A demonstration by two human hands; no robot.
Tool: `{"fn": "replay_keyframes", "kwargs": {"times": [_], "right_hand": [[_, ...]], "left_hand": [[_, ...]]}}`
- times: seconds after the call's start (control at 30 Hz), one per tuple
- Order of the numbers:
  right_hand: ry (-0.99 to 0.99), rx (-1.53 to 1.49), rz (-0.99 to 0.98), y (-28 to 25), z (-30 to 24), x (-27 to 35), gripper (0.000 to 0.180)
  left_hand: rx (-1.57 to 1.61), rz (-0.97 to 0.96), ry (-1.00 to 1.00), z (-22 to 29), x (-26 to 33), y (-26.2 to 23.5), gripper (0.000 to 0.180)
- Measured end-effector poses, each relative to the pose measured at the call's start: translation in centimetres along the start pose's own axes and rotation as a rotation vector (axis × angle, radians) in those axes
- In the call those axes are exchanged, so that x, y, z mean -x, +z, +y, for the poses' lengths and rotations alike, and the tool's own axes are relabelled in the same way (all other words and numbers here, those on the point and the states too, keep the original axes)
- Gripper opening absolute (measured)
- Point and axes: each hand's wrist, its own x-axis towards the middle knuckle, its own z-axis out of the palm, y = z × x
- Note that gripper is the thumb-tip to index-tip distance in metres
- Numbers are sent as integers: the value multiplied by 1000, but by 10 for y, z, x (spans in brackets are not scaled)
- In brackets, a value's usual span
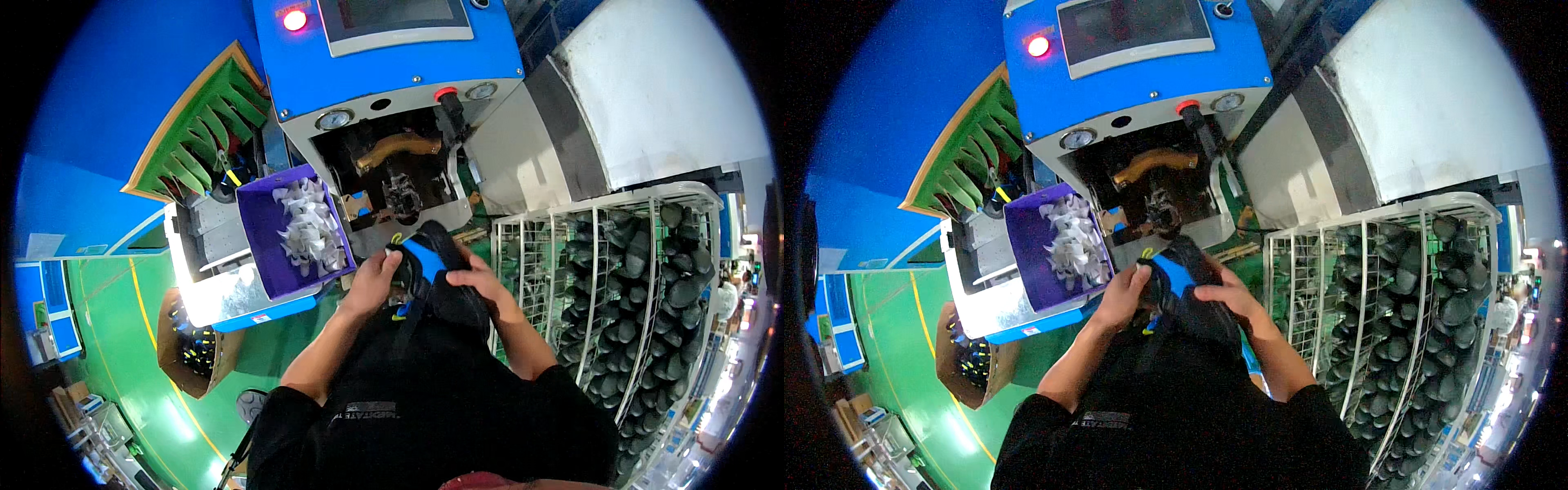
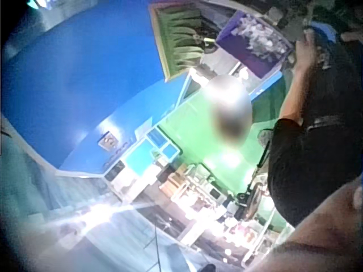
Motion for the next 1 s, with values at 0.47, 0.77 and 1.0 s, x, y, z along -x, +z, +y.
{"fn": "replay_keyframes", "kwargs": {"times": [0.47, 0.77, 1.0], "right_hand": [[-138, 1449, 665, 39, -59, -133, 106], [-120, 1522, 670, 86, -74, -161, 85], [-382, 1585, 777, 63, -44, -150, 85]], "left_hand": [[-397, 297, 60, -73, 9, -87, 40], [-161, 332, 133, -74, -17, -133, 34], [-582, 360, 165, -80, -36, -181, 51]]}}
